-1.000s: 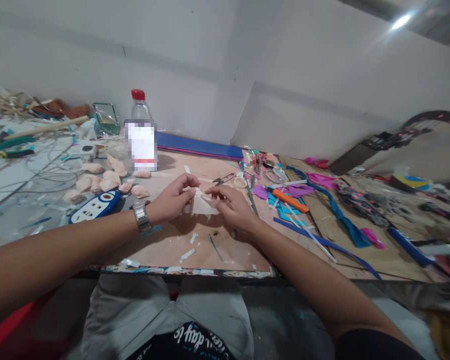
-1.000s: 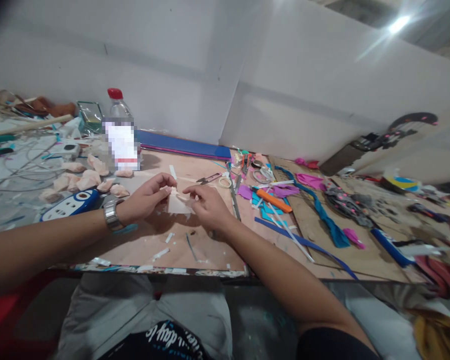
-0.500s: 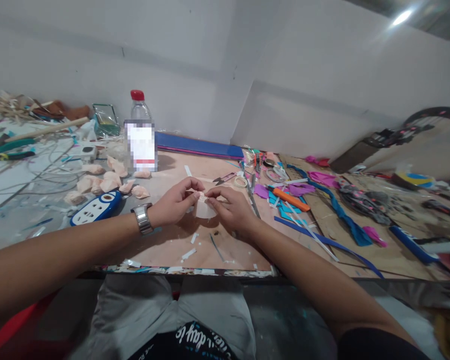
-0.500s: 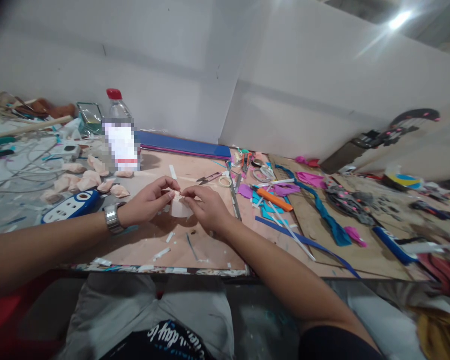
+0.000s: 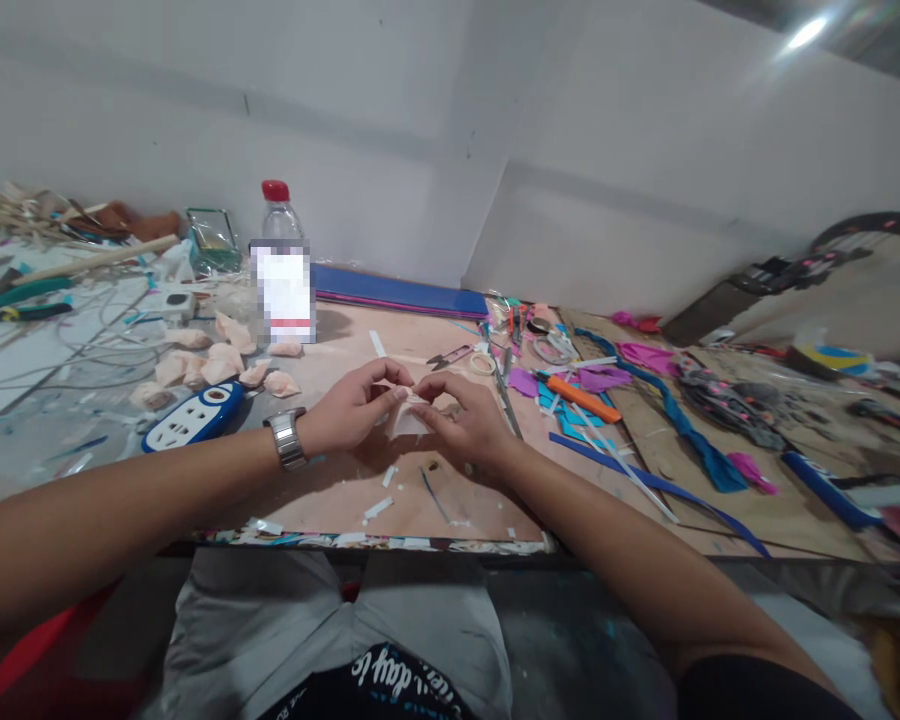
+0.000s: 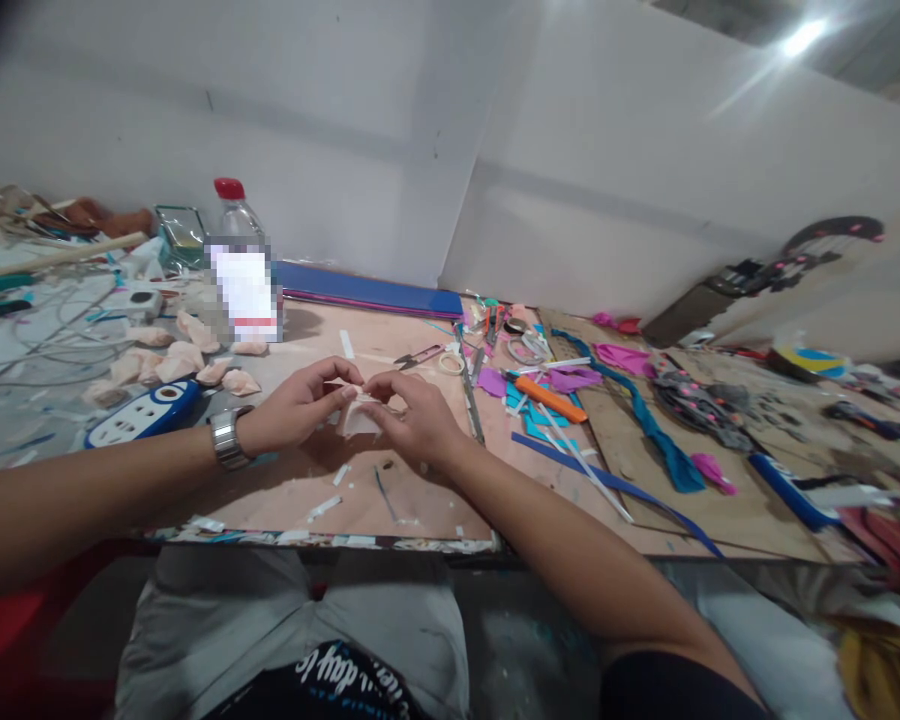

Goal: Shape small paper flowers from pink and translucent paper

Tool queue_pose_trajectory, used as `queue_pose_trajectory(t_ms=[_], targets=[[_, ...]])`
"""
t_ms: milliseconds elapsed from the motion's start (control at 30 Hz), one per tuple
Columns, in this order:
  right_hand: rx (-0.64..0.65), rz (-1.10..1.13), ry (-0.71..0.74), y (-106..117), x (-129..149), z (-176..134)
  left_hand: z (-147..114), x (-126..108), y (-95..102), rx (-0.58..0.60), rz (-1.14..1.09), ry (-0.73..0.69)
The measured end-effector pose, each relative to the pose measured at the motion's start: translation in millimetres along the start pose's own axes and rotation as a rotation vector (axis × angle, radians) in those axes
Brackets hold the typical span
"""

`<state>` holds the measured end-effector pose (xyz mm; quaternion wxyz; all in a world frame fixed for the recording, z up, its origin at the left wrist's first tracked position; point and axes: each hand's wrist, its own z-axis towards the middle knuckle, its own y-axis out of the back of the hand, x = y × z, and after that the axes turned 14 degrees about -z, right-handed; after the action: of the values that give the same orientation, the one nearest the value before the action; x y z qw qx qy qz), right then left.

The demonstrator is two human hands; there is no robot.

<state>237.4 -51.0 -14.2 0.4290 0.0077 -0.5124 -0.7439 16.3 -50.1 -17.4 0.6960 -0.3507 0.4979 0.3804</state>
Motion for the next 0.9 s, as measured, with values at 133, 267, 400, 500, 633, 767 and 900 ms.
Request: queue_pose_trajectory(t_ms=[133, 267, 400, 500, 633, 767, 900], targets=[[-0.039, 0.005, -0.007, 0.5, 0.1, 0.7, -0.3, -1.5, -0.5, 0.036, -0.021, -0.003], [-0.061, 0.005, -0.004, 0.6, 0.0, 0.9, -0.5, 0.3, -1.1, 0.059, -0.063, 0.019], [-0.059, -0.009, 0.019, 1.4, -2.2, 0.5, 0.6, 2.0, -0.3, 0.048, -0.111, 0.033], [-0.066, -0.044, 0.079, 2.7, -5.0, 1.1, 1.7, 2.7, 1.4, 0.044, -0.137, 0.038], [-0.089, -0.080, 0.150, 4.1, -6.8, 2.8, 2.8, 4.4, 3.6, 0.061, -0.155, 0.044], [-0.099, -0.090, 0.188, 5.5, -5.1, 4.1, 3.4, 6.1, 4.8, 0.063, -0.149, 0.029], [-0.110, -0.098, 0.217, 6.2, -4.3, 4.4, 3.4, 6.7, 5.7, 0.071, -0.155, 0.030]])
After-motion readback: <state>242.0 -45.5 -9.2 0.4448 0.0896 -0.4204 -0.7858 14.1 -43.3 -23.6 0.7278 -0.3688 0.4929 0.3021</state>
